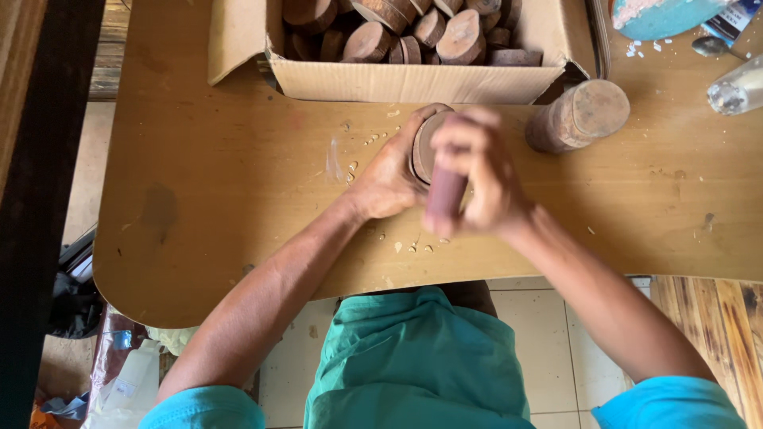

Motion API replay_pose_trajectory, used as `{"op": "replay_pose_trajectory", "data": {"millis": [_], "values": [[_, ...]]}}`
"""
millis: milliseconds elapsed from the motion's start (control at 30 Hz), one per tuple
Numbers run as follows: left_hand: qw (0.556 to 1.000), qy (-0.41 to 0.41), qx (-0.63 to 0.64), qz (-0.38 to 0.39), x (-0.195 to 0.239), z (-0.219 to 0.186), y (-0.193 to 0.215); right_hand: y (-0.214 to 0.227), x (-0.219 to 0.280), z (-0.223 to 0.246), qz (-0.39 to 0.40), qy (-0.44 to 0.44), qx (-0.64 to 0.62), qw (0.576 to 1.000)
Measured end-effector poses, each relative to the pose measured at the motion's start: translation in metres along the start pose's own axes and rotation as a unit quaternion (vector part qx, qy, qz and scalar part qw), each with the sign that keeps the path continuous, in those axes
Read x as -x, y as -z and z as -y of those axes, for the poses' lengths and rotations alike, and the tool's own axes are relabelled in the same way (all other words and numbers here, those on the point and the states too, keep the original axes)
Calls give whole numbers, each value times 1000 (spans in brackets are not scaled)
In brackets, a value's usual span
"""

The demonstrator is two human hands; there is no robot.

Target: The person sands the surface of several small wooden discs by hand using a piece of sandpaper.

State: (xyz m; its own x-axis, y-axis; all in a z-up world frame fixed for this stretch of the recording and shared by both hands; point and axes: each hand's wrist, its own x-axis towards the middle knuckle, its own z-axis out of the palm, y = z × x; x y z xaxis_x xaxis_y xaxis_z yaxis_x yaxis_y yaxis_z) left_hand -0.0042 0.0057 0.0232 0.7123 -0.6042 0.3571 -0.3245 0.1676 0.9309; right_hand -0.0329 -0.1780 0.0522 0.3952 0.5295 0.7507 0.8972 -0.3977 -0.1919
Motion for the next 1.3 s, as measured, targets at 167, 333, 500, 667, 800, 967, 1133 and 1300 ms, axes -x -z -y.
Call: {"op": "replay_pose_trajectory", "data": {"millis": [167,333,500,667,800,967,1133,1300], "values": [[999,41,1,-3,-1,0,-3,10,4,-44,-84,-186,-11,979],[999,28,-7,-14,-2,-3,-2,15,8,-32,-117,-192,-39,974],[998,40,-24,-40,-3,1,-3,18,23,-35,-112,-227,-50,966],[995,-39,5,-88,-1,19,-6,19,51,-24,-88,-185,-85,975],[996,-25,-2,-88,-1,1,-9,21,70,5,-58,-182,-83,978],[993,-34,49,-103,-3,-8,-21,22,64,30,-42,-125,-51,990],[994,-78,24,-78,-19,-14,-26,25,62,34,-16,-121,-26,992],[997,-47,28,-57,-45,-37,-33,20,76,30,-6,-124,-17,992]]}}
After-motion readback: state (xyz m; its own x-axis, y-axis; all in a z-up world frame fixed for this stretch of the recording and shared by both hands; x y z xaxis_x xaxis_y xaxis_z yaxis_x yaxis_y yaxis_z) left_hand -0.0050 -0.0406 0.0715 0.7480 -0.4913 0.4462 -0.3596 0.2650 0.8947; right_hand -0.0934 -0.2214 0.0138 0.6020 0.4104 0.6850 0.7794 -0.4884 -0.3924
